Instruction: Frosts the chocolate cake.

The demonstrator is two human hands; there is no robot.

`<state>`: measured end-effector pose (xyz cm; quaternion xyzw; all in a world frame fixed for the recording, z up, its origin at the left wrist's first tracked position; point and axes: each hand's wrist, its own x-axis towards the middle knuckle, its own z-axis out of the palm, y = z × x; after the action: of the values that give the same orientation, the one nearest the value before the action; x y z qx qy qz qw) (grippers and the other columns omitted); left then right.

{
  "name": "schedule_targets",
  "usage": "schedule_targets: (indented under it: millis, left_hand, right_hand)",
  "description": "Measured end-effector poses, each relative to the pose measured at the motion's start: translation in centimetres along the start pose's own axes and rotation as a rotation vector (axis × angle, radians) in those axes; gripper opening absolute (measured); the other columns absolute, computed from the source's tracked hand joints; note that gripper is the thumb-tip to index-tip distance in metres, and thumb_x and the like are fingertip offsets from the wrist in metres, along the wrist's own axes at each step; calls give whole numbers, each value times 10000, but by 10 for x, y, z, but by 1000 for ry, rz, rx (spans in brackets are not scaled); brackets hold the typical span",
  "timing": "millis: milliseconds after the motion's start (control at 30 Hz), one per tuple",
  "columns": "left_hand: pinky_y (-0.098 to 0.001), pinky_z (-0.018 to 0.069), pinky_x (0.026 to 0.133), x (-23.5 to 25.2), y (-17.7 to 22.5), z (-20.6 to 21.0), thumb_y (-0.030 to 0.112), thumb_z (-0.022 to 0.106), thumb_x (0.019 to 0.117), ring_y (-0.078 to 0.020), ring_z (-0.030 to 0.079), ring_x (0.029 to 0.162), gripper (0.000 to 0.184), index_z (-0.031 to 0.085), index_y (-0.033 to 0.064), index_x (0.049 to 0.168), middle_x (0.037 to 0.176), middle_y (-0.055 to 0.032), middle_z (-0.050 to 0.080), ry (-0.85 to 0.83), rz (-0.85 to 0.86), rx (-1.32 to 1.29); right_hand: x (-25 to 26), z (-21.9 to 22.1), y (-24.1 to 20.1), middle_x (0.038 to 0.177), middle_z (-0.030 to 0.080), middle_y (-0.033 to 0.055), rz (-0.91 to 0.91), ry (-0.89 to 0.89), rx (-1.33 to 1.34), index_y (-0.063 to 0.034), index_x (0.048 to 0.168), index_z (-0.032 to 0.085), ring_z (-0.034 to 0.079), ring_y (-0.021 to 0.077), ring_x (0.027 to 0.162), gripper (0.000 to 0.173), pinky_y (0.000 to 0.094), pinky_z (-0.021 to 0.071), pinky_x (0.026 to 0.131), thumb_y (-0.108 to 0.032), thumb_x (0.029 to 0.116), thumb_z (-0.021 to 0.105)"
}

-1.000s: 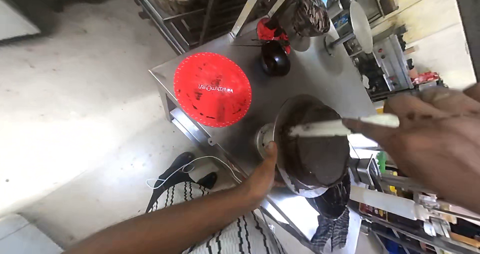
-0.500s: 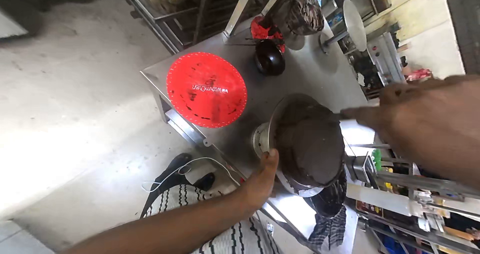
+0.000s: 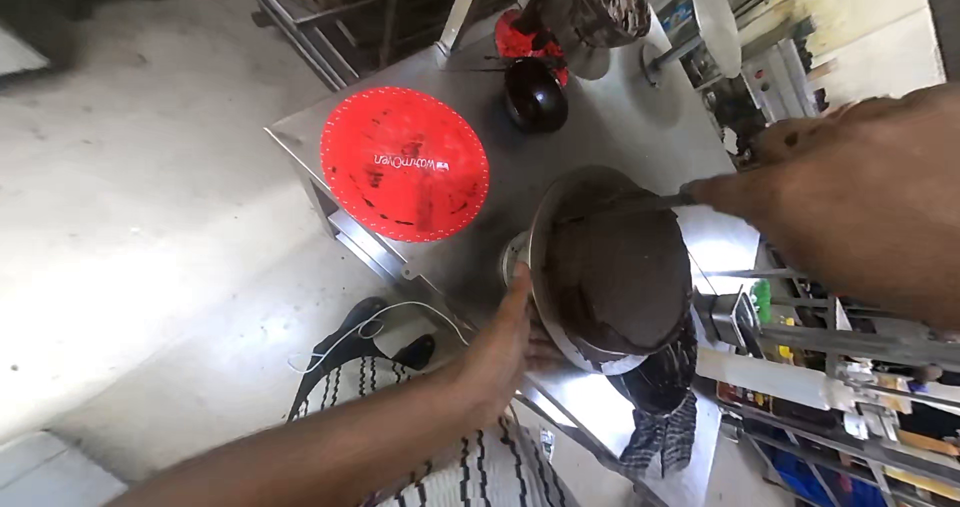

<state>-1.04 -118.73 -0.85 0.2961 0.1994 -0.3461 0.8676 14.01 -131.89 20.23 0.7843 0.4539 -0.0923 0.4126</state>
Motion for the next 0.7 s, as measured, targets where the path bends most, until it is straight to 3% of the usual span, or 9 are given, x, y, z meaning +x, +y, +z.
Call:
schedule_targets:
  millis: [133, 200, 267, 333, 400, 467, 533, 600, 700]
  left_hand:
    - [-423, 550, 858, 4, 18, -11, 741, 86, 983, -227, 664, 991, 858, 501, 114, 1395, 1127, -107, 659, 59, 83, 21]
    - [-472, 548, 888, 6, 23, -15, 763, 101, 972, -256, 657, 1057, 873, 472, 122, 1434, 1200, -118, 647, 73, 126, 10]
    - [-489, 542, 898, 6, 24, -14, 756, 108, 979, -261, 647, 1099, 854, 470, 128, 1430, 1237, -113, 637, 85, 155, 1]
    - [-500, 539, 909, 4, 17, -9, 753, 113, 981, -254, 641, 1121, 843, 465, 150, 1452, 1253, -96, 638, 74, 136, 25]
    - [-507, 538, 923, 3, 6, -2, 743, 102, 984, -274, 636, 1151, 843, 419, 155, 1499, 1304, -114, 621, 40, 65, 78]
    - [-500, 535, 933, 3, -3, 5, 728, 83, 992, -301, 626, 1184, 852, 374, 133, 1528, 1366, -152, 590, 17, -13, 102]
    - [-487, 538, 934, 4, -3, 7, 734, 109, 990, -301, 636, 1162, 855, 380, 122, 1521, 1354, -162, 594, 14, -29, 73]
    - [-462, 563, 868, 5, 5, 6, 762, 126, 974, -272, 675, 1028, 872, 453, 109, 1451, 1209, -146, 654, 53, 25, 53]
    - [-439, 567, 859, 4, 15, -2, 753, 79, 977, -243, 677, 1021, 883, 455, 102, 1440, 1200, -123, 660, 85, 126, 73]
  right_hand:
    - [-33, -33, -52, 865, 595, 216, -45, -73, -82, -81, 1239, 694, 621, 422, 763, 401, 525, 466, 620, 47, 860, 670]
    - [-41, -32, -53, 910, 589, 227, -100, -9, -85, -78, 1255, 660, 618, 434, 792, 379, 532, 464, 633, 29, 893, 629]
    - [-31, -18, -35, 992, 597, 259, -134, 146, -38, -83, 1288, 660, 597, 483, 820, 433, 614, 451, 662, 42, 873, 649]
    - [-11, -9, -17, 947, 601, 295, -62, 183, -38, -39, 1196, 684, 596, 533, 796, 343, 663, 437, 632, 76, 885, 599]
    - [7, -15, -10, 799, 603, 248, 83, 28, -42, -51, 1072, 700, 626, 492, 726, 170, 609, 453, 539, 21, 953, 603]
    - [9, -21, -12, 725, 577, 180, 112, -57, -24, -88, 992, 684, 619, 423, 655, 82, 545, 438, 477, -43, 958, 624]
    - [-1, -27, -26, 785, 572, 182, 64, -76, -30, -90, 1008, 694, 611, 415, 688, 121, 547, 443, 511, -41, 904, 658]
    - [-16, -32, -46, 873, 586, 201, 7, -66, -59, -85, 1093, 730, 603, 417, 760, 236, 568, 461, 593, -28, 869, 683]
    - [-30, -27, -46, 902, 609, 261, -155, 212, -76, -17, 1058, 720, 601, 482, 814, 308, 599, 433, 643, 111, 823, 568]
